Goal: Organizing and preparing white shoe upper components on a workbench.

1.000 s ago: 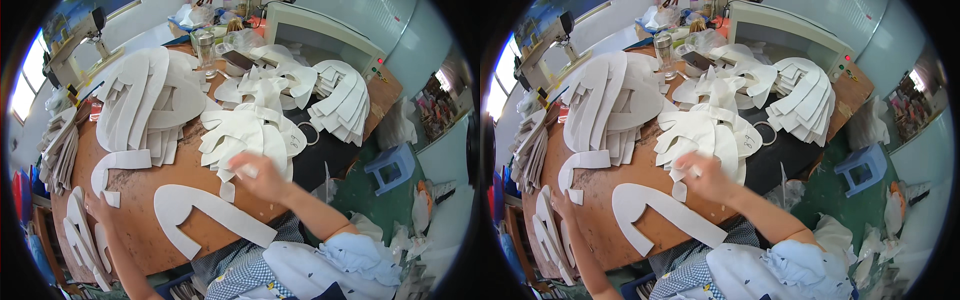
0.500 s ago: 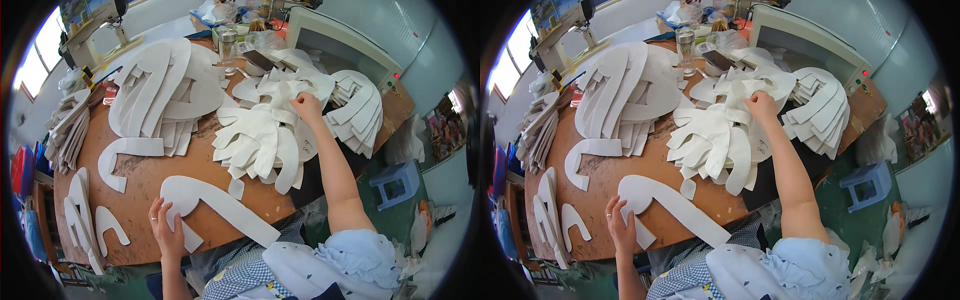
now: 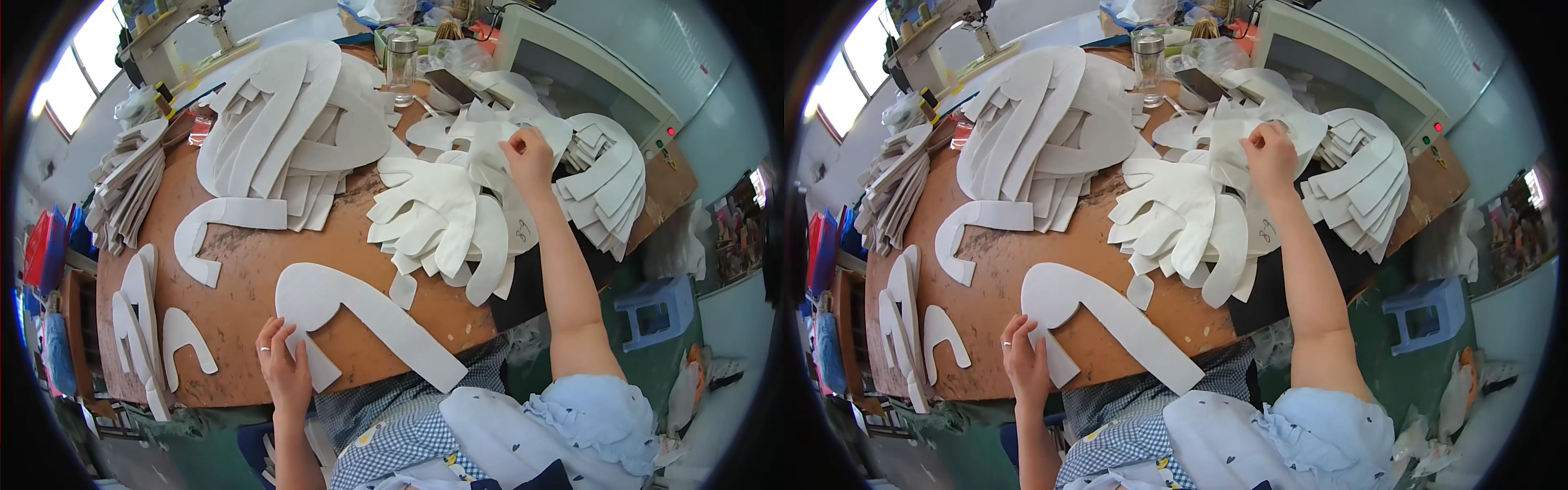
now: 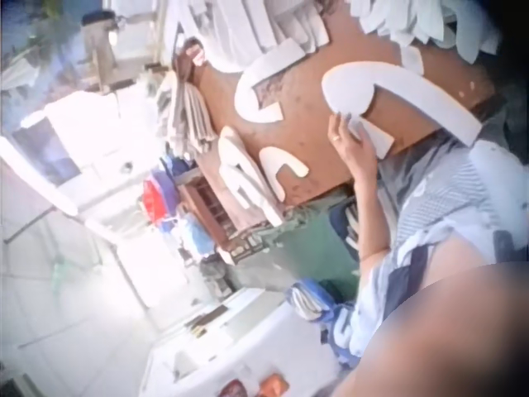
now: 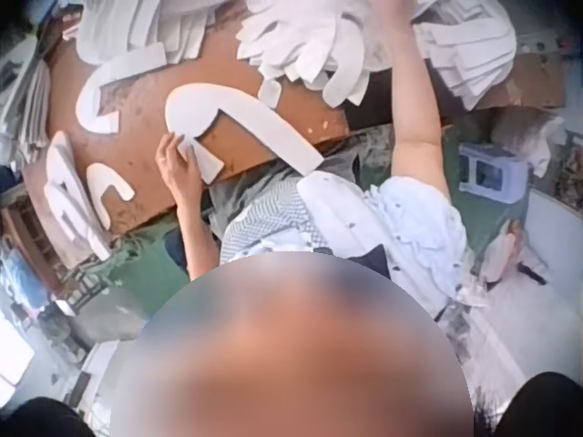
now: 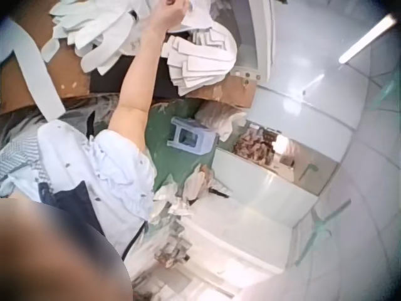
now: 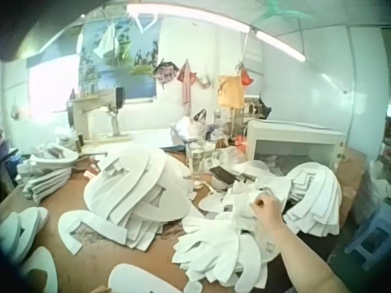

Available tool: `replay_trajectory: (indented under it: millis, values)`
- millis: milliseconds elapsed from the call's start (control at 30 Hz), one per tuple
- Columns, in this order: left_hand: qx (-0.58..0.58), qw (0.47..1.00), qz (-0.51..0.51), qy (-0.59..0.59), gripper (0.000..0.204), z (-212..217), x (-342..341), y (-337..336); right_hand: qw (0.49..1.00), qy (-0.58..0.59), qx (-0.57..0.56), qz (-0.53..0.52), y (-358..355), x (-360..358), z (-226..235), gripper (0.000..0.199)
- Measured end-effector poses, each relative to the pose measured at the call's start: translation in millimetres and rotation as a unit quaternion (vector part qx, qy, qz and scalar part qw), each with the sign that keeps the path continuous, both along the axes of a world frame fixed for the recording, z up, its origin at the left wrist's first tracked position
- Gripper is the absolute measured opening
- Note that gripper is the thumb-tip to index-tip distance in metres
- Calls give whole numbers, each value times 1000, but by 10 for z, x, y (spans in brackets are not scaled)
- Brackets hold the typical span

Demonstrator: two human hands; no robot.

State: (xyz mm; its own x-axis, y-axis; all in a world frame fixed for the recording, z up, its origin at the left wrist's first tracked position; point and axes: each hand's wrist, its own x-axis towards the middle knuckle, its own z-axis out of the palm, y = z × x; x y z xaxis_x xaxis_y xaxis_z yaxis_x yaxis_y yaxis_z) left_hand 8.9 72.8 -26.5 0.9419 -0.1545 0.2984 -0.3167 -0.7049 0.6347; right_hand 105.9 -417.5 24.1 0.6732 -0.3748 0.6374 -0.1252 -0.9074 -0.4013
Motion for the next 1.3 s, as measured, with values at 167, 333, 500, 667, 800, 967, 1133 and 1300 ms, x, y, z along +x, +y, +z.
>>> replay_trajectory:
  millis: [167,333,500,667,800,967,1133,1300]
  values:
    - [13,1000,-3,-4,25,39,8,-32,996,-82,-8,39,-124,-33,224,14]
    - [-7,1000,0,27,27,50,9,-22,994,-47,88,38,-85,-41,497,11]
    - [14,1000,-15,4,24,114,43,-153,954,-181,189,146,35,115,748,8]
    - [7,1000,-27,-5,23,148,92,-223,986,-123,12,113,48,224,1087,18]
    - [17,999,-35,-19,25,165,77,-237,980,-140,-35,134,76,298,1207,20]
    - [-81,994,-71,28,34,338,142,-335,975,-7,141,170,702,162,1245,19]
    - [-313,936,-124,103,65,606,326,-543,937,35,214,272,1654,-97,1049,11]
    - [-374,924,-71,49,57,709,547,-619,868,95,276,402,2358,-371,790,8]
